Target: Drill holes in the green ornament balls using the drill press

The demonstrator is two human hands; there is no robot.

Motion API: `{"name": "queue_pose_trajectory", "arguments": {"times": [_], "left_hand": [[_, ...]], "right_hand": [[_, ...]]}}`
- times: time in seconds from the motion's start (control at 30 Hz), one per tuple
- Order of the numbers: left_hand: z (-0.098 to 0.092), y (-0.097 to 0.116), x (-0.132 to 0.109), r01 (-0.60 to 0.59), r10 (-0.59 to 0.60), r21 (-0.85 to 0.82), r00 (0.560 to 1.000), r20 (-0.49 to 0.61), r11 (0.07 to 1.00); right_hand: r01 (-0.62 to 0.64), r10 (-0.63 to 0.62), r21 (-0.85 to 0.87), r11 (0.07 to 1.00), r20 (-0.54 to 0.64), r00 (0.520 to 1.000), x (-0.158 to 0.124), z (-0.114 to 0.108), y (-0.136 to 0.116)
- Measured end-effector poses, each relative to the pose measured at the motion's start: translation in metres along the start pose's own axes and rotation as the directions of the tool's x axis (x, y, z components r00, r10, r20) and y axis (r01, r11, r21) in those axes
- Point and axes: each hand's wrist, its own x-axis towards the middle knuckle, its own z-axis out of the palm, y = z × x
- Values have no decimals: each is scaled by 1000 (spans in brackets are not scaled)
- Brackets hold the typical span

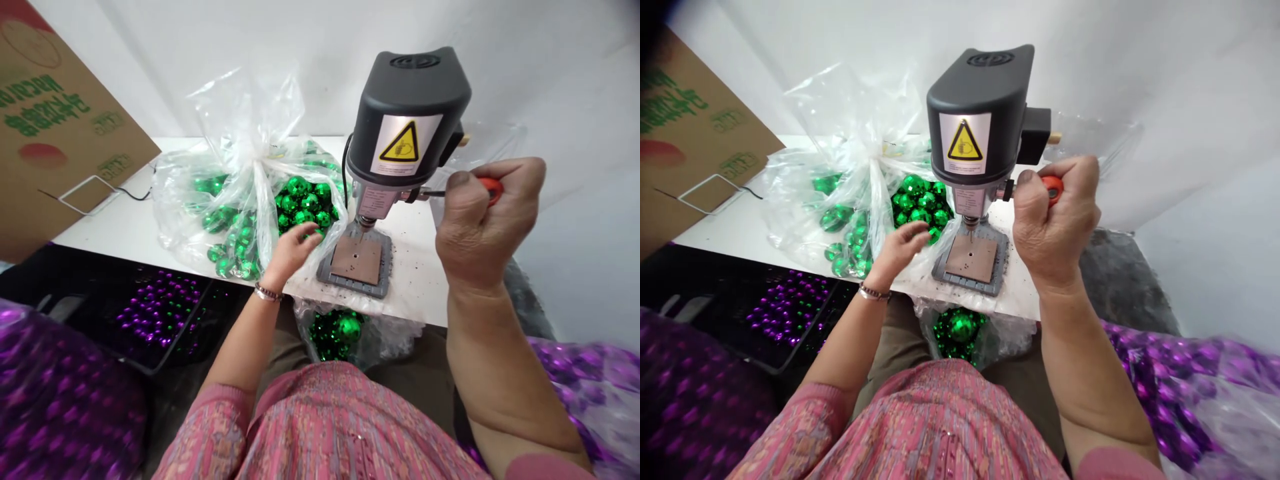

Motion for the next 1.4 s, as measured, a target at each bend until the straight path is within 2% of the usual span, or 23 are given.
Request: {"name": "queue_pose_trajectory", "arguments": {"times": [0.03, 0.07, 0.1, 0.2, 0.27, 0.33, 0.4, 0.47, 0.53, 0.57, 0.6, 0.67, 0.73, 0.77, 0.83, 0.9, 1.0, 1.23, 1.4], "left_hand": [[-1, -1, 11, 9, 4, 97, 991, -135, 995], [-2, -2, 22, 13, 31, 217, 979, -199, 976], [-2, -3, 31, 10, 64, 344, 977, -203, 939], [0, -2, 50, -29, 63, 663, 998, -27, 748], [2, -1, 55, -32, -5, 768, 999, 46, 639], [2, 0, 55, -18, -39, 792, 998, 52, 611], [0, 2, 50, -3, -17, 738, 1000, 20, 674], [-1, 5, 38, 11, 11, 574, 999, -34, 819], [3, 8, 21, 22, -15, 263, 999, -29, 965], [7, 9, 12, 50, -51, 76, 999, 12, 996], [12, 10, 3, 99, -91, -102, 993, 77, 990], [25, 9, -11, 235, -161, -366, 962, 222, 900], [39, 6, -18, 339, -192, -487, 926, 326, 805], [45, 4, -18, 365, -194, -507, 913, 357, 781], [54, 0, -15, 366, -203, -479, 911, 358, 798], [60, -4, -8, 335, -230, -387, 928, 292, 859], [66, -7, 1, 303, -253, -271, 946, 205, 913], [79, -12, 9, 224, -190, -239, 969, 158, 945], [86, -8, 11, 108, -98, -94, 989, 108, 990]], "right_hand": [[10, -10, 0, 1000, 2, 1000, 0, 0, 0], [17, -17, -3, 1000, 10, 1000, 0, -1, 0], [25, -24, -4, 1000, 19, 1000, -1, -2, 0], [38, -37, -11, 999, 49, 998, -2, -3, 1], [45, -44, -13, 999, 58, 997, -2, -4, 1], [42, -41, -12, 999, 59, 997, -3, -4, 1], [40, -40, -6, 999, 61, 997, -3, -4, 0], [45, -44, -3, 999, 64, 997, -2, -4, 0], [35, -34, -5, 999, 72, 997, 0, -4, 0], [20, -20, -4, 1000, 79, 997, 1, -4, -1], [-1, 2, -1, 1000, 88, 996, 4, -4, -1], [-57, 56, 3, 998, 110, 992, 13, -3, -3], [-132, 133, -19, 991, 141, 981, 27, -1, -6], [-178, 183, -45, 983, 159, 970, 35, 1, -8], [-277, 296, -118, 954, 195, 935, 53, 6, -10], [-351, 385, -179, 919, 223, 895, 68, 12, -11], [-404, 449, -213, 890, 247, 858, 83, 19, -8], [-418, 434, -118, 901, 243, 867, 83, 22, -1], [-419, 430, -101, 903, 245, 869, 82, 22, -1]]}}
